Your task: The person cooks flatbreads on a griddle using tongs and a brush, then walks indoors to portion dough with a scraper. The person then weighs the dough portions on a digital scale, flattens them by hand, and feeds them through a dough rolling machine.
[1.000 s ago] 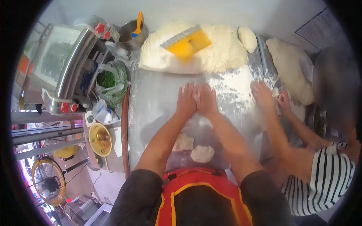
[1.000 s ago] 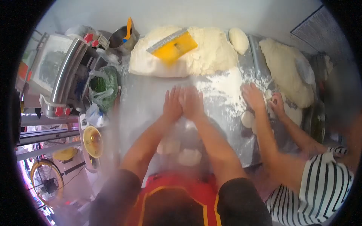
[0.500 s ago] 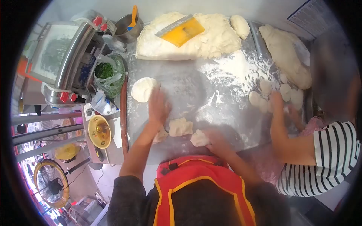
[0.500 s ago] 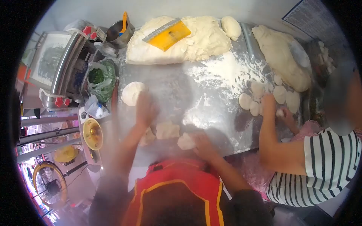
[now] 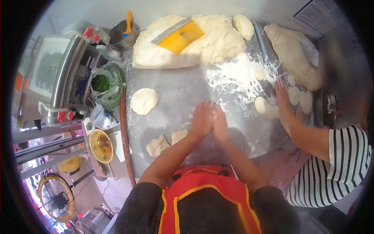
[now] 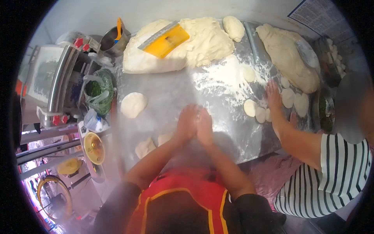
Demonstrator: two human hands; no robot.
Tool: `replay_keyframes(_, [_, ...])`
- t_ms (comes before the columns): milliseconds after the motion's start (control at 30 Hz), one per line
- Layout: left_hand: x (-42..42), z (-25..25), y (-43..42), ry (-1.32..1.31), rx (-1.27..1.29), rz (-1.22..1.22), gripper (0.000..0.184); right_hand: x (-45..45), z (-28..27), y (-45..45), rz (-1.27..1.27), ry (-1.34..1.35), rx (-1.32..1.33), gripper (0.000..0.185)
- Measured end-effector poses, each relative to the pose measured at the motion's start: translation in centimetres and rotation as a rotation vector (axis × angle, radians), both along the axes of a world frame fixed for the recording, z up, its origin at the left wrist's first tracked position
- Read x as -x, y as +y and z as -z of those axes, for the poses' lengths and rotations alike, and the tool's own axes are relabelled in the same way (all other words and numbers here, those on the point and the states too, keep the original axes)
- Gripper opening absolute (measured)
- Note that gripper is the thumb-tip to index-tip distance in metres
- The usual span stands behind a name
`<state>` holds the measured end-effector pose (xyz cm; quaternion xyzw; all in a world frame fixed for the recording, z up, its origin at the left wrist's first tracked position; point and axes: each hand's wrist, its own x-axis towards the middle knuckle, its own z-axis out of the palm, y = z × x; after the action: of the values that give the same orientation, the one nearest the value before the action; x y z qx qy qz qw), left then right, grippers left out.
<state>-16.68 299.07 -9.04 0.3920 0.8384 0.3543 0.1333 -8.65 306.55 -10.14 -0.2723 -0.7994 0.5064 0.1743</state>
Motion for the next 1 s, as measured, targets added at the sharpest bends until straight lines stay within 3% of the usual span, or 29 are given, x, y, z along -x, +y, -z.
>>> replay_keyframes(33, [0.3, -0.5, 0.4, 0.013, 0.057, 0.015, 0.045, 0.1, 0.6, -0.3, 0.022, -0.040, -0.284, 0.051])
replay_keyframes(133, [1.9, 0.0, 1.7, 0.107, 0.222, 0.038, 0.048, 2.0, 0.1, 0.7, -0.008, -0.191, -0.600, 0.053])
replay_keyframes(233, [3.7, 2.0, 3.2, 0.258, 0.342, 0.040, 0.050, 4.3, -0.3, 3.2, -0.063, -0.314, -0.630, 0.049])
replay_keyframes(400, [5.4, 1.1, 5.4, 0.354, 0.486, 0.029, 0.052, 6.2, -0.2, 5.5, -0.037, -0.312, -0.650, 0.047])
replay_keyframes(433, [5.4, 1.3, 5.4, 0.348, 0.398, 0.008, 0.050, 6.2, 0.1, 5.7, -0.039, -0.290, -0.670, 0.047])
replay_keyframes(533, [6.6, 4.0, 3.9, 0.329, 0.153, 0.023, 0.044, 5.4, 2.5, 7.9, -0.047, -0.051, -0.333, 0.057])
replay_keyframes(600, [9.3, 6.8, 0.2, 0.313, 0.006, 0.129, 0.038, 3.9, -1.7, 8.7, -0.163, -0.156, -0.290, 0.061])
replay_keyframes(667, [8.7, -1.6, -3.4, 0.168, -0.100, -0.131, 0.029, 3.2, -3.7, 7.6, -0.211, -0.239, -0.371, 0.061])
replay_keyframes(767, [8.0, -2.6, -9.0, -0.123, 0.045, -0.068, 0.029, 4.8, -3.5, 8.4, -0.296, -0.545, 0.070, 0.046])
replay_keyframes(867, [5.2, -6.3, -12.9, -0.288, 0.042, -0.131, 0.030, 5.7, -8.3, 7.1, -0.216, -0.344, 0.132, 0.029])
replay_keyframes(967, [2.7, -6.4, -15.2, -0.363, 0.023, -0.175, 0.037, 5.3, -8.4, 7.1, -0.284, -0.079, -0.501, 0.027])
replay_keyframes(1000, [2.1, -6.2, -15.7, -0.369, 0.029, -0.177, 0.041, 5.2, -8.1, 7.5, -0.384, -0.227, -0.605, 0.036])
